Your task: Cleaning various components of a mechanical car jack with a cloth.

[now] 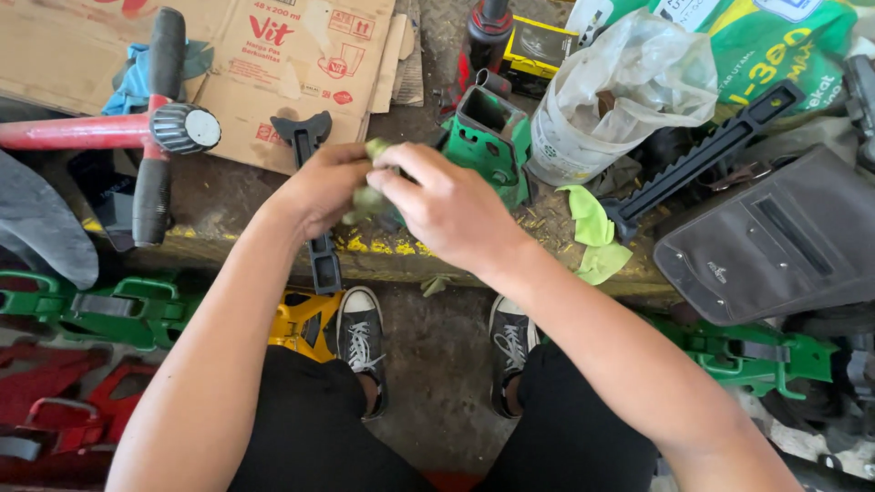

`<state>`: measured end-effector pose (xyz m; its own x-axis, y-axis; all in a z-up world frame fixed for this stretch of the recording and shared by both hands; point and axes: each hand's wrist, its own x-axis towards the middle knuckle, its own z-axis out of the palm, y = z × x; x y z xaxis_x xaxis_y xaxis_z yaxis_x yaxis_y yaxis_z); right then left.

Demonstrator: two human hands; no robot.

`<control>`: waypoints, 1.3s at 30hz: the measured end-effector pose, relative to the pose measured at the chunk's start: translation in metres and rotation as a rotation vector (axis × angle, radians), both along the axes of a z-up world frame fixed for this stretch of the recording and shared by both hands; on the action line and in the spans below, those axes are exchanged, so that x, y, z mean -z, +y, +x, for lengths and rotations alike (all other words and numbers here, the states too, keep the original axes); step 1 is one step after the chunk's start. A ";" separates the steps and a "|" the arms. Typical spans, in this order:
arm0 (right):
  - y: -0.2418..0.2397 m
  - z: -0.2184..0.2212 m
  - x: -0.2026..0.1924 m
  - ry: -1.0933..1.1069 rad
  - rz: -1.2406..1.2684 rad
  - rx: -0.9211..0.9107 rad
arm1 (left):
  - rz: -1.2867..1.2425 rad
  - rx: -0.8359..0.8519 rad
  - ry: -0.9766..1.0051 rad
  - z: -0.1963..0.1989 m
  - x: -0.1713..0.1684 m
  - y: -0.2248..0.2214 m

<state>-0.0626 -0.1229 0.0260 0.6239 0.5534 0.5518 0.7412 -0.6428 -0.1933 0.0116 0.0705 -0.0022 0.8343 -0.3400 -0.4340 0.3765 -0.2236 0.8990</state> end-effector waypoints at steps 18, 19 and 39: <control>-0.062 0.001 -0.031 -0.175 0.296 -0.187 | 0.462 0.011 -0.711 0.020 0.097 0.013; -0.066 -0.006 -0.039 -0.172 0.297 -0.187 | 0.463 0.011 -0.709 0.019 0.105 0.009; -0.093 -0.004 -0.001 0.335 0.465 0.160 | 0.867 0.390 -0.682 0.050 0.109 -0.011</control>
